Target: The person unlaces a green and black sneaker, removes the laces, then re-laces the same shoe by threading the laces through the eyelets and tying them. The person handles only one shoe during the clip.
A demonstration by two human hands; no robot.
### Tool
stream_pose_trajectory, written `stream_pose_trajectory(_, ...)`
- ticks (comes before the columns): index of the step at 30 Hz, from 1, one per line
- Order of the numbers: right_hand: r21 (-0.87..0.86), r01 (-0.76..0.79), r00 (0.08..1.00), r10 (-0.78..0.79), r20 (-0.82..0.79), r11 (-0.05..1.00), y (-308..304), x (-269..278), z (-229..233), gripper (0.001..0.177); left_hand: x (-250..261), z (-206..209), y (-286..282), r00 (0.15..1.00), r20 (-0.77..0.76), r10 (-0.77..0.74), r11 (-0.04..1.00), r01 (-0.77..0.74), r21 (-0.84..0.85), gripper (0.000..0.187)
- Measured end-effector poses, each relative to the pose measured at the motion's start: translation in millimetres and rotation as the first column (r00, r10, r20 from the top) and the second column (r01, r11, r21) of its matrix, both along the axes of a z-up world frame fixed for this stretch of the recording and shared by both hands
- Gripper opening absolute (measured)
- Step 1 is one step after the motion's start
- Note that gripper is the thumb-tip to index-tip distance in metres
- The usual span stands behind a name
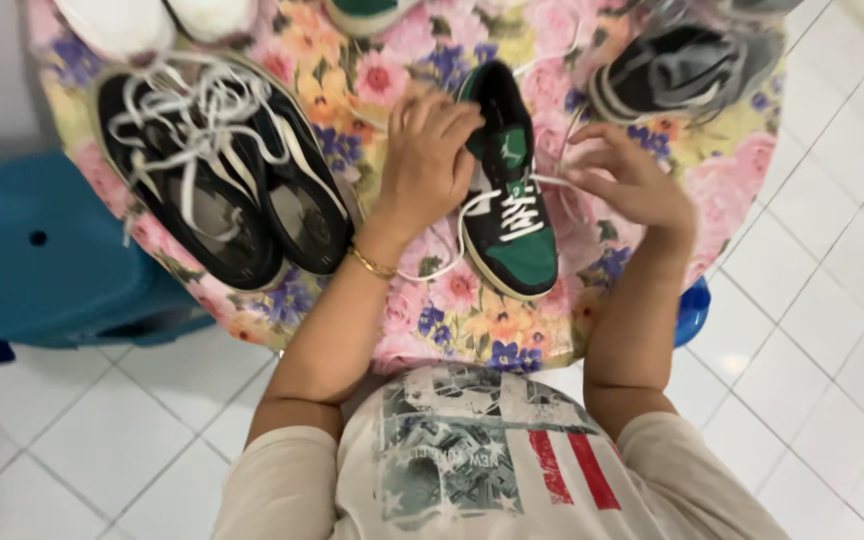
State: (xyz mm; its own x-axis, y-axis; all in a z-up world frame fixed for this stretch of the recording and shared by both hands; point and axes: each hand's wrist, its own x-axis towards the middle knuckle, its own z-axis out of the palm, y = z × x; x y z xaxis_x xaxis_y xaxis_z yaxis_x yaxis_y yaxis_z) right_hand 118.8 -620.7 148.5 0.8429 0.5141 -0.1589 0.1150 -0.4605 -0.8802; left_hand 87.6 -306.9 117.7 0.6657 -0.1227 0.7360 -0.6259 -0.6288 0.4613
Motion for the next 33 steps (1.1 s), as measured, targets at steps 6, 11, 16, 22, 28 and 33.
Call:
stream_pose_trajectory(6, 0.727, -0.004, 0.987, 0.121, -0.108, 0.686, -49, -12, -19, 0.021, -8, 10, 4, 0.976, -0.023, -0.216, 0.976, 0.215, -0.045, 0.018)
stream_pose_trajectory(11, 0.691, 0.142, 0.976, -0.218, 0.023, 0.709, -63, 5, -46, 0.006, -15, 18, -1, 0.955, -0.132, -0.265, 0.964, 0.267, -0.002, 0.029)
stream_pose_trajectory(16, 0.856, 0.235, 0.961, -0.242, -0.134, 0.46, -88, 13, -44, 0.042, -16, 21, -2, 0.938, -0.198, -0.286, 0.957, 0.291, 0.0, 0.034)
stream_pose_trajectory(22, 0.811, 0.394, 0.894, -0.385, -0.229, 0.432, -117, 8, -53, 0.045, -15, 10, -3, 0.919, -0.274, -0.283, 0.956, 0.292, -0.005, 0.024)
stream_pose_trajectory(28, 0.799, 0.578, 0.76, -0.467, -0.452, 0.168, -112, 30, -54, 0.042, -4, 12, 3, 0.933, -0.217, -0.286, 0.958, 0.284, -0.04, 0.021)
stream_pose_trajectory(33, 0.666, 0.691, 0.529, -0.825, -0.2, 0.282, -82, 22, -29, 0.041, -11, 20, -4, 0.869, -0.315, -0.381, 0.906, 0.283, -0.316, 0.026)
